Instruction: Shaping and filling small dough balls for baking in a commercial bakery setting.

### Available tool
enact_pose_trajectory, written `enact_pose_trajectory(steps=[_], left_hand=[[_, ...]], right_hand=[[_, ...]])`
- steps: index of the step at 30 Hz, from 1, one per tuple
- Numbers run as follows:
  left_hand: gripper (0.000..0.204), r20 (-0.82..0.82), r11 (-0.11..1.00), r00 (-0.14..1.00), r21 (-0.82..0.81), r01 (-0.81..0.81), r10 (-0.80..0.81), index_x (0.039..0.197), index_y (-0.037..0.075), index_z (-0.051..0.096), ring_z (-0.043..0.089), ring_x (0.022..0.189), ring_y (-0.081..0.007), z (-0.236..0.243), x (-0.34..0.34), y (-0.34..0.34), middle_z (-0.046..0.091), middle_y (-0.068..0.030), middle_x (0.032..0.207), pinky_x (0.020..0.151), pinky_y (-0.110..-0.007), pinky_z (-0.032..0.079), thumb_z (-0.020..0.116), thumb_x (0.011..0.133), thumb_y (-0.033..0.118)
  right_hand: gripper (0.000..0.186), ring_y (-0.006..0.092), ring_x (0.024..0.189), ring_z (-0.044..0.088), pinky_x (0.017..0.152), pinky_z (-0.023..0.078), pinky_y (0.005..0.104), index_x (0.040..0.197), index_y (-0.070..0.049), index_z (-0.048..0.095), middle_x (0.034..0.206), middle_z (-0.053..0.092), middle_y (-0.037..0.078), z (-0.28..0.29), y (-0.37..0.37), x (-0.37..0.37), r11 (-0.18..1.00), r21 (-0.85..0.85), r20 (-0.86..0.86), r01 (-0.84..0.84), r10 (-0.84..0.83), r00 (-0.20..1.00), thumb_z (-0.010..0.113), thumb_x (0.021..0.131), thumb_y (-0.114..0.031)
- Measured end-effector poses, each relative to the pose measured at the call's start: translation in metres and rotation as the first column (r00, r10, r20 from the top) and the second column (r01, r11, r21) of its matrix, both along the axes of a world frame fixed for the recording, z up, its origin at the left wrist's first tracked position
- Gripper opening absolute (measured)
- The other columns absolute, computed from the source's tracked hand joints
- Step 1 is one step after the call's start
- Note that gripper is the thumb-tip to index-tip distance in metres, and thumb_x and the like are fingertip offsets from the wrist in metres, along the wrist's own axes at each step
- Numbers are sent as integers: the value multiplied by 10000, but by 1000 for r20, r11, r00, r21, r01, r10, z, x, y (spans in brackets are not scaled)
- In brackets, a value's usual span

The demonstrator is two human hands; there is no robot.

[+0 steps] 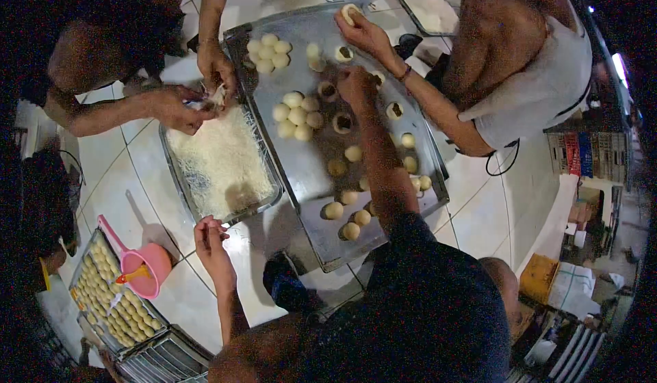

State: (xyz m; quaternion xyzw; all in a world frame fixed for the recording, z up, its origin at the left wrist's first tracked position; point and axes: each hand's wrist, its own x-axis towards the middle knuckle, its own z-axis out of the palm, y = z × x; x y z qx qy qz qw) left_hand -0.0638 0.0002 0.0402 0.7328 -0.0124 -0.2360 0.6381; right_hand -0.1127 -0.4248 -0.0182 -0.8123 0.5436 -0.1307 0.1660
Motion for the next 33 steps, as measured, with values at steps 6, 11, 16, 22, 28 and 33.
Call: enact_pose_trajectory(steps=[6, 11, 16, 22, 28, 33], left_hand=[[183, -23, 990, 994, -104, 100, -102, 1087, 50, 582, 511, 819, -112, 5, -15, -24, 579, -34, 941, 738, -241, 412, 509, 982, 180], [179, 8, 985, 989, -92, 149, -149, 1077, 62, 591, 510, 821, -116, 22, -33, -22, 578, -29, 924, 739, -248, 411, 515, 983, 193], [168, 4, 980, 982, -57, 188, -188, 1049, 74, 605, 518, 816, -125, 15, -43, -17, 586, -27, 888, 759, -270, 426, 522, 982, 204], [315, -282, 944, 923, -273, 185, -262, 1160, -2, 590, 601, 969, -190, 16, -42, -36, 642, -89, 1039, 835, -303, 457, 520, 989, 253], [354, -609, 842, 753, -519, -143, -248, 1210, -71, 540, 606, 971, -176, -20, -55, -46, 611, -153, 1137, 857, -264, 500, 487, 1010, 216], [350, -555, 787, 832, -523, -328, -22, 1199, -79, 535, 600, 1023, -205, -49, -50, 2, 603, -163, 1158, 920, -285, 484, 447, 1025, 212]], right_hand=[[251, 351, 792, 627, 714, 493, 423, 904, -44, 700, 891, 695, 160, 0, -1, -68, 971, 16, -333, -237, 229, 915, 591, 810, -249], [231, 337, 751, 613, 688, 491, 403, 897, -48, 692, 864, 685, 150, -15, 7, -96, 923, 118, -319, -367, 385, 866, 580, 816, -233], [238, 224, 693, 583, 622, 489, 345, 927, -28, 659, 833, 645, 82, 2, 14, -108, 790, 398, 327, -466, 353, 877, 566, 878, -241], [210, 122, 684, 569, 590, 482, 283, 960, -31, 632, 829, 623, 23, 44, 81, -74, 433, 603, 674, -670, 173, 718, 567, 925, -228], [202, 93, 713, 577, 605, 476, 224, 1013, -34, 633, 858, 630, 13, 44, 191, -43, 151, 710, 646, -688, 250, 722, 589, 936, -216], [216, 140, 734, 602, 633, 496, 246, 1054, -42, 641, 879, 649, 33, 20, 243, -24, 269, 746, 551, -609, 264, 791, 625, 908, -201]])
